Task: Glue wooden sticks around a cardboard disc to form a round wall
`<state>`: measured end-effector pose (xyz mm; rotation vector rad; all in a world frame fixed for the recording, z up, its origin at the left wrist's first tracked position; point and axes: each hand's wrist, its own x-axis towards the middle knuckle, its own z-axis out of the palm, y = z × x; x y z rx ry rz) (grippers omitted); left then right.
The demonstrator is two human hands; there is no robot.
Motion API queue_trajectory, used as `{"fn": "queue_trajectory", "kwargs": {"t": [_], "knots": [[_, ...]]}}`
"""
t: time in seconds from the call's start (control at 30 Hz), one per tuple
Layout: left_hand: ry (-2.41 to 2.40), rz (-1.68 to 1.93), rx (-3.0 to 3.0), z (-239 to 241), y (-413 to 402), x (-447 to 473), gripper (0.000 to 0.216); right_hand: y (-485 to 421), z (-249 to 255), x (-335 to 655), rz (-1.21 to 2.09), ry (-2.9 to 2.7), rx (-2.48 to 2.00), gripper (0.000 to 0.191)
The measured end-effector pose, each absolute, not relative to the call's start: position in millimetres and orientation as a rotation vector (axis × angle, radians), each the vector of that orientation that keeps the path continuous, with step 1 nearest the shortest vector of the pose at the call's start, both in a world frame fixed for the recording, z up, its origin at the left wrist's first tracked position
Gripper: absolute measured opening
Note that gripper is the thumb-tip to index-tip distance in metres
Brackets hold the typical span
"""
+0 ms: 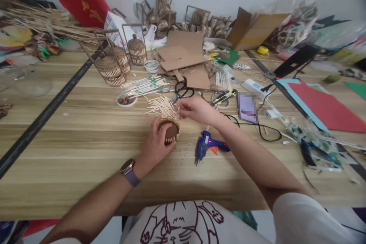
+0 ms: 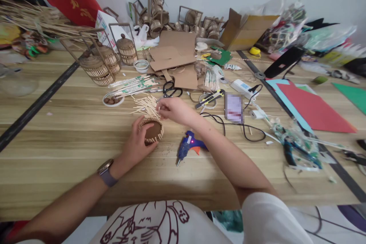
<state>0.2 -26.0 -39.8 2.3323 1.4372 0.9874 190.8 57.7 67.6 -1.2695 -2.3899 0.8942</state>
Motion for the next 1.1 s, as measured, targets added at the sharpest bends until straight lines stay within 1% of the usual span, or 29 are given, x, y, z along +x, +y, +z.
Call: {"fn": "queue_trajectory", "kwargs": {"t": [0.07,0.1,0.27,0.4,0.5,0.7,0.83,1.1], "knots": [[1.433,0.986,2.341,-39.8,-25.9,0.1,0.06,41.0,76.2,197.9,1.156,-2.312,-1.131,0.014],[1.43,0.987,2.348,-39.8,-25.8,0.1,0.06,33.5,78.1,199.9,1.183,-2.323,-1.083,0.013],[1.436,1.002,2.354,-39.8,-25.4,0.0,0.061,8.6,65.6,202.0,0.942,-2.497,-0.924,0.015],[1.435,0.975,2.337,-39.5,-25.7,0.1,0.061,-1.5,52.4,204.8,0.979,-2.445,-1.093,0.011],[1.436,0.986,2.33,-39.6,-25.8,0.1,0.06,-2.9,51.2,205.5,0.928,-2.449,-1.154,0.01],[1.429,0.998,2.336,-39.9,-24.8,0.0,0.057,8.4,46.4,198.9,0.692,-2.578,-0.856,0.012],[1.419,0.988,2.343,-39.6,-24.5,0.0,0.058,13.5,37.1,198.1,0.689,-2.536,-0.78,0.009],[1.413,0.987,2.346,-40.5,-25.2,-0.3,0.059,10.6,23.2,205.2,0.655,-2.489,-0.796,0.01]]}}
